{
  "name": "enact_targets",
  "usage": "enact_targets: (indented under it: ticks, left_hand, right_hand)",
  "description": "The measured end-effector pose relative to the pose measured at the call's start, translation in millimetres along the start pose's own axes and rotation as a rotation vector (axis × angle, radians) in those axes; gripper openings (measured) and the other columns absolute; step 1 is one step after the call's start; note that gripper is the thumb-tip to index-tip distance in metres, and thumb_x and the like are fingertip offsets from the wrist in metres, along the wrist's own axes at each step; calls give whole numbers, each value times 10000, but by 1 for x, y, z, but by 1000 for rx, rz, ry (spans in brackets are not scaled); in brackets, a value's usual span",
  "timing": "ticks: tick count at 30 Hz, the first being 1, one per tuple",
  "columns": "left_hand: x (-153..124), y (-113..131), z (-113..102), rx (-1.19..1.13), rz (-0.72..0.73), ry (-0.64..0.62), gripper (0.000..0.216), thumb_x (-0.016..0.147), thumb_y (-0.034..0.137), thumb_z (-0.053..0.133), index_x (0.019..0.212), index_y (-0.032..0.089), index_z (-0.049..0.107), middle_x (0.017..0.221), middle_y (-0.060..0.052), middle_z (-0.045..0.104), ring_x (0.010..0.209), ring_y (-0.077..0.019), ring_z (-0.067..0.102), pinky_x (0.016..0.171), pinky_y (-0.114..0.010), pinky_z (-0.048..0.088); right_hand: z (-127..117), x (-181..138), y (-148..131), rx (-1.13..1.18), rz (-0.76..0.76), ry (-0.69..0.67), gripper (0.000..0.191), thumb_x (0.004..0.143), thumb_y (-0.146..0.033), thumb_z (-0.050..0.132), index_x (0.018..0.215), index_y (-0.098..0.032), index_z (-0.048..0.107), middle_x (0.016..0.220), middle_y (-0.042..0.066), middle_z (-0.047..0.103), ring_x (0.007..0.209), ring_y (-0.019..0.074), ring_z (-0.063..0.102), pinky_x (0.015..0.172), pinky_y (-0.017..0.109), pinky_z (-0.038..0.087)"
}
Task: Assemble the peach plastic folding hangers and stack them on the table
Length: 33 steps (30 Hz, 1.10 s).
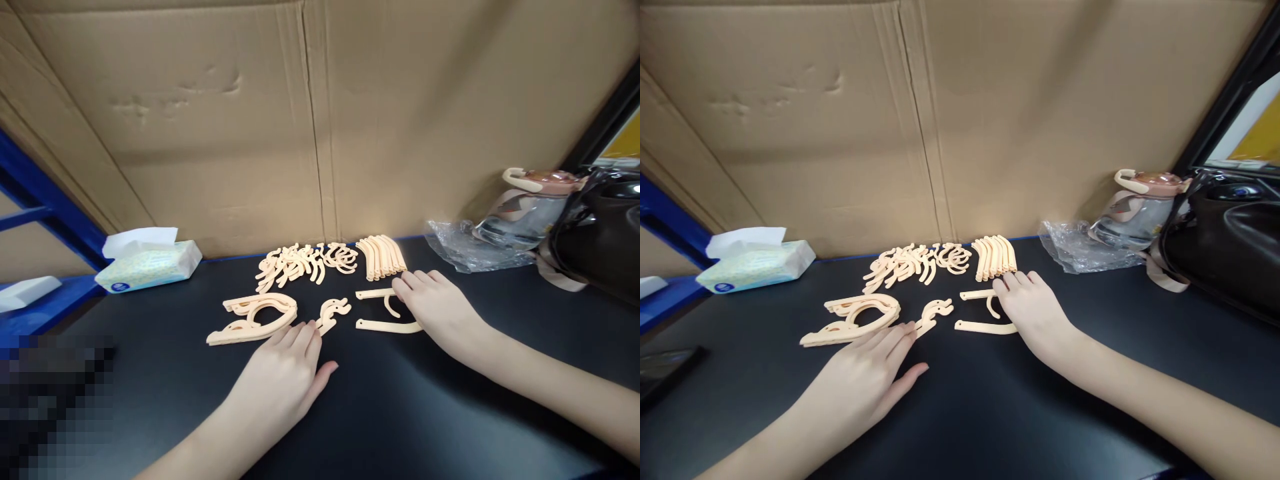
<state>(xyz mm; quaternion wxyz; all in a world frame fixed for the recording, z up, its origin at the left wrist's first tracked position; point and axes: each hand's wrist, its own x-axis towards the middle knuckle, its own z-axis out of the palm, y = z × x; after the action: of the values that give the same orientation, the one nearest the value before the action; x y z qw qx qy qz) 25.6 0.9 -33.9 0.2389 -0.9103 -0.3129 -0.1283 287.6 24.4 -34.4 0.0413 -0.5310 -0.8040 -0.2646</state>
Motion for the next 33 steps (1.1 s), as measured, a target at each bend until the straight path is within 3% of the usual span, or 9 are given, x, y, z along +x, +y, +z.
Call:
enact_targets:
  ticks: [3,7,10,13,16,22,27,33]
  left_hand:
    - [1,0,-2,55,-28,-4,273,915,228,438,905,72,662,850,-139,694,765,-283,674,625,-379,541]
    - [2,-2,5,60,-18,70,300,926,171,398,1121,63,598,1064,-146,673,975,-285,638,805,-397,506]
    - [2,-5,12,-4,1,75,311,946,166,362,1142,82,589,1141,-129,651,1053,-263,607,888,-393,469]
    - [4,-7,13,-78,-9,29,302,954,177,353,1094,98,609,1081,-114,667,1009,-247,612,852,-386,479]
    - [7,-6,9,-143,-17,-13,272,944,156,369,1063,119,611,1034,-96,667,953,-242,605,803,-388,479]
    - [8,-2,6,-189,-52,25,246,929,140,398,1095,123,579,979,-83,662,884,-239,587,753,-382,455]
    - [7,-1,4,-226,17,14,225,932,149,417,1090,126,576,945,-68,660,868,-232,598,780,-406,456]
    - [3,11,-3,-365,100,-15,209,938,159,430,1109,136,549,974,-68,652,874,-204,617,749,-340,515]
  right_hand:
    - [4,-2,1,45,-65,-18,231,778,63,470,783,-160,532,763,25,583,660,175,528,633,289,295]
    - [8,-4,1,66,-116,-1,239,748,69,474,806,-156,529,765,29,572,642,176,521,627,292,306]
    - [1,-4,-2,69,-144,30,212,768,43,480,824,-151,546,761,34,570,667,188,524,623,297,312]
    - [-11,-5,-9,166,-209,76,60,871,-122,514,875,-153,566,805,37,569,728,192,530,647,303,337]
    - [-16,-7,-20,248,-249,98,123,894,-281,552,877,-162,575,842,36,563,766,201,530,668,319,365]
    - [-7,-13,-34,275,-239,114,159,914,-104,433,793,-154,522,782,39,542,745,206,543,680,328,407]
    - [-9,-14,-35,222,-252,129,180,941,-104,362,846,-137,510,758,44,530,676,211,537,622,342,416]
    - [-15,-15,-37,256,-256,187,240,967,-86,252,912,-127,482,780,51,539,666,192,565,594,308,435]
